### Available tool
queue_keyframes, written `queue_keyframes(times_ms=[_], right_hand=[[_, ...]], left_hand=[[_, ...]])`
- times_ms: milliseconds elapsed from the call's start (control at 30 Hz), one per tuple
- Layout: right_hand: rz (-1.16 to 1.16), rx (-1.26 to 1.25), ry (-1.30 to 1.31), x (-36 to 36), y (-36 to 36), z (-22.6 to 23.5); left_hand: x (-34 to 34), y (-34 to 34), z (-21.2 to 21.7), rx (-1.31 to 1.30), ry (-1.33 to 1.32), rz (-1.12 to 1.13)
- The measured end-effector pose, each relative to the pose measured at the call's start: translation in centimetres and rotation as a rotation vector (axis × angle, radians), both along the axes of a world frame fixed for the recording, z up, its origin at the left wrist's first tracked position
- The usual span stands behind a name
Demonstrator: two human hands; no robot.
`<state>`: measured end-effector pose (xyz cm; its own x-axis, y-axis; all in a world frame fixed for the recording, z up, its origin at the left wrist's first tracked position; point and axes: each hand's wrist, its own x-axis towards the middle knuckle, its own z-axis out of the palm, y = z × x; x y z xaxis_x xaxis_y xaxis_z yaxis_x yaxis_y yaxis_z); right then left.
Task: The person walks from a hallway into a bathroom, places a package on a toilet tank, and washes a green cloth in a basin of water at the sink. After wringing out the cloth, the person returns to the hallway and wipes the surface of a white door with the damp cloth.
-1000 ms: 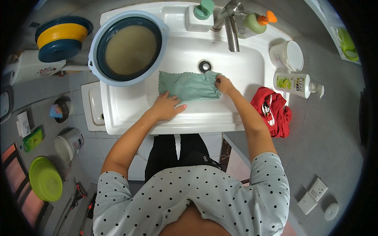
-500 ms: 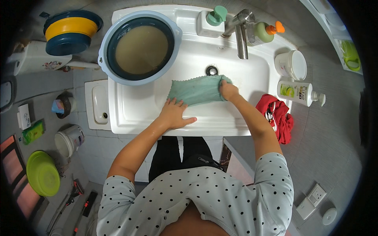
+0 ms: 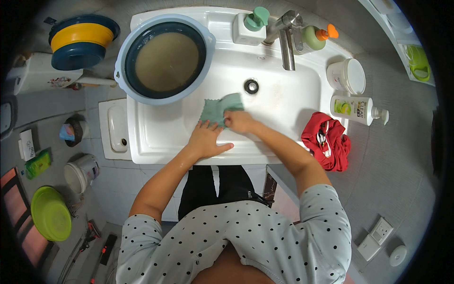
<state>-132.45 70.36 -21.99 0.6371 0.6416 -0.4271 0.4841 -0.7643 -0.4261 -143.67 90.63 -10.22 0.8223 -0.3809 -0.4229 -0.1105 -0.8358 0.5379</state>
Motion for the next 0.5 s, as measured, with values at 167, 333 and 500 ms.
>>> queue_keyframes(times_ms=[167,333,500], right_hand=[[-0.286,-0.539,0.019,3.8,-9.2,1.6],[-0.089,-0.153,-0.022,2.8,-9.0,4.1],[-0.339,-0.012,0.200,-0.6,-6.7,5.0]], left_hand=[[1.0,0.7,1.1,-0.075,0.160,0.020],[3.7,-0.9,-3.6,-0.108,-0.387,0.245],[4.5,-2.2,-3.8,-0.111,0.210,0.267]])
